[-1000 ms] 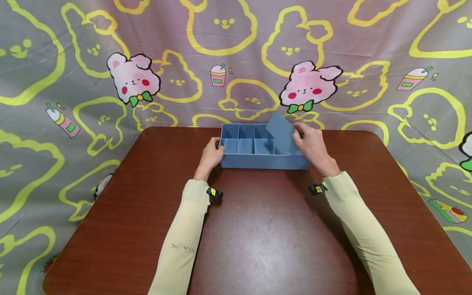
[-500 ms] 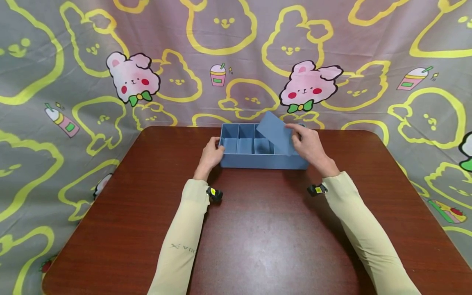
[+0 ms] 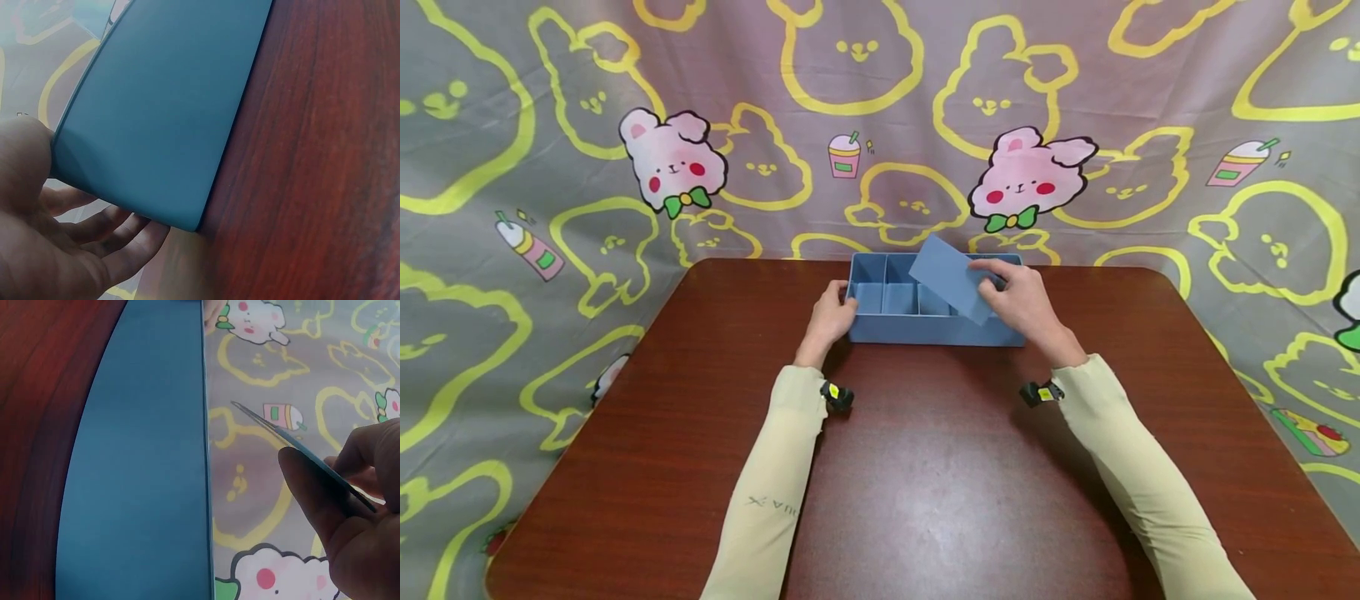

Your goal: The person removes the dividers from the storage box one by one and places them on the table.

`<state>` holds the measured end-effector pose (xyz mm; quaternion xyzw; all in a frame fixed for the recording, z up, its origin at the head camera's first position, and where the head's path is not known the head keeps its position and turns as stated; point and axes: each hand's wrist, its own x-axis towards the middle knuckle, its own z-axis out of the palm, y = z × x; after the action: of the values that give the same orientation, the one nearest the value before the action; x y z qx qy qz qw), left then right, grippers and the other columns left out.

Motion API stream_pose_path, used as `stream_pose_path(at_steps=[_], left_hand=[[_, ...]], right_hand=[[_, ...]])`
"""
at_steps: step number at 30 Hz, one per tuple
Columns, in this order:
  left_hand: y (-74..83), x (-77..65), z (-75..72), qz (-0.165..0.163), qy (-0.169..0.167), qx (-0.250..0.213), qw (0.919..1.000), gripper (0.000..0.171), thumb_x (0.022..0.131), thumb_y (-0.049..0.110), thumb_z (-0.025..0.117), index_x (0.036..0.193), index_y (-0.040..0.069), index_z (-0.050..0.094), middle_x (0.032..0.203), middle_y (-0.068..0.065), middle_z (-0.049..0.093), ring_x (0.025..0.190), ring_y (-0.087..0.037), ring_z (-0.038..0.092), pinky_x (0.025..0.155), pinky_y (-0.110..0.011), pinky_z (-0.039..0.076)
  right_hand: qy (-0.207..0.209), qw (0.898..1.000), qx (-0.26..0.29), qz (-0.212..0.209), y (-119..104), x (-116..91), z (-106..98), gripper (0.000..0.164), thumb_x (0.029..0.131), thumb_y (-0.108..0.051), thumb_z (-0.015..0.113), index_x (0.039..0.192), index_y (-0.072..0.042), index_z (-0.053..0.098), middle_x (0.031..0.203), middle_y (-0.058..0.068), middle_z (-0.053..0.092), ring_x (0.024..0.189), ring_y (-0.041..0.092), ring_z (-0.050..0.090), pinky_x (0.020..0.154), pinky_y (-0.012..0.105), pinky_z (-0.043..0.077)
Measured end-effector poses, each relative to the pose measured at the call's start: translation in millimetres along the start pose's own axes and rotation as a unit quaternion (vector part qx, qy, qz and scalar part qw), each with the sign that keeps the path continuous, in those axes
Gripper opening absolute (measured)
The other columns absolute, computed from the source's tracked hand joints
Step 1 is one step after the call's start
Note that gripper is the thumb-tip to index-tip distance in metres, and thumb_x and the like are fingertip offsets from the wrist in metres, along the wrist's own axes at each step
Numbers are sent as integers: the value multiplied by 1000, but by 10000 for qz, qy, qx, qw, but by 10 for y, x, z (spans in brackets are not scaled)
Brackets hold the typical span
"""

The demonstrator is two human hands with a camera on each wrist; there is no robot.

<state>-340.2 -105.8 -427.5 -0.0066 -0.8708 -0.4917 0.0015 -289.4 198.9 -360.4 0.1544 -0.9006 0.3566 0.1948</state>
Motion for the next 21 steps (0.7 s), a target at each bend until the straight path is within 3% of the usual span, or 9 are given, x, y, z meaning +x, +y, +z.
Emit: stream_pose_path(at_steps=[7, 14, 17, 21], left_hand=[[6, -6, 8, 21, 40, -15, 10000, 47, 97, 18, 46, 143, 8, 42, 136, -15, 54, 119, -31, 52, 102, -46, 42], [0, -5, 2, 52, 75, 87, 9999, 46, 97, 19, 46, 142, 8, 43, 134, -16, 55, 120, -31, 52, 103, -46, 42], [7, -11, 2, 48, 44, 84, 9999, 47, 97, 20, 45, 142, 9, 43, 135, -16, 55, 120, -31, 52, 103, -46, 42], [19, -23, 1, 39, 36, 63, 10000, 47, 97, 20, 45, 143, 9, 42, 136, -16, 54, 120, -31, 52, 103, -47, 42]], right_hand=[[-199, 9996, -165, -79, -78, -24, 17, 33, 92, -10, 54, 119, -16, 72, 47, -4, 31, 37, 9, 24, 43, 28, 26], [-531, 9984, -181, -78, -134, -54, 42, 32, 93, -9, 57, 121, -18, 71, 45, -7, 29, 36, 12, 24, 41, 27, 26], [-767, 9968, -118, -166, -146, -65, 51, 31, 95, -10, 57, 122, -18, 70, 48, -2, 36, 36, 12, 26, 42, 27, 27], [-1094, 9939, 16, -166, -157, -72, 70, 32, 97, -11, 57, 125, -20, 69, 66, 9, 55, 37, 10, 27, 45, 27, 30]])
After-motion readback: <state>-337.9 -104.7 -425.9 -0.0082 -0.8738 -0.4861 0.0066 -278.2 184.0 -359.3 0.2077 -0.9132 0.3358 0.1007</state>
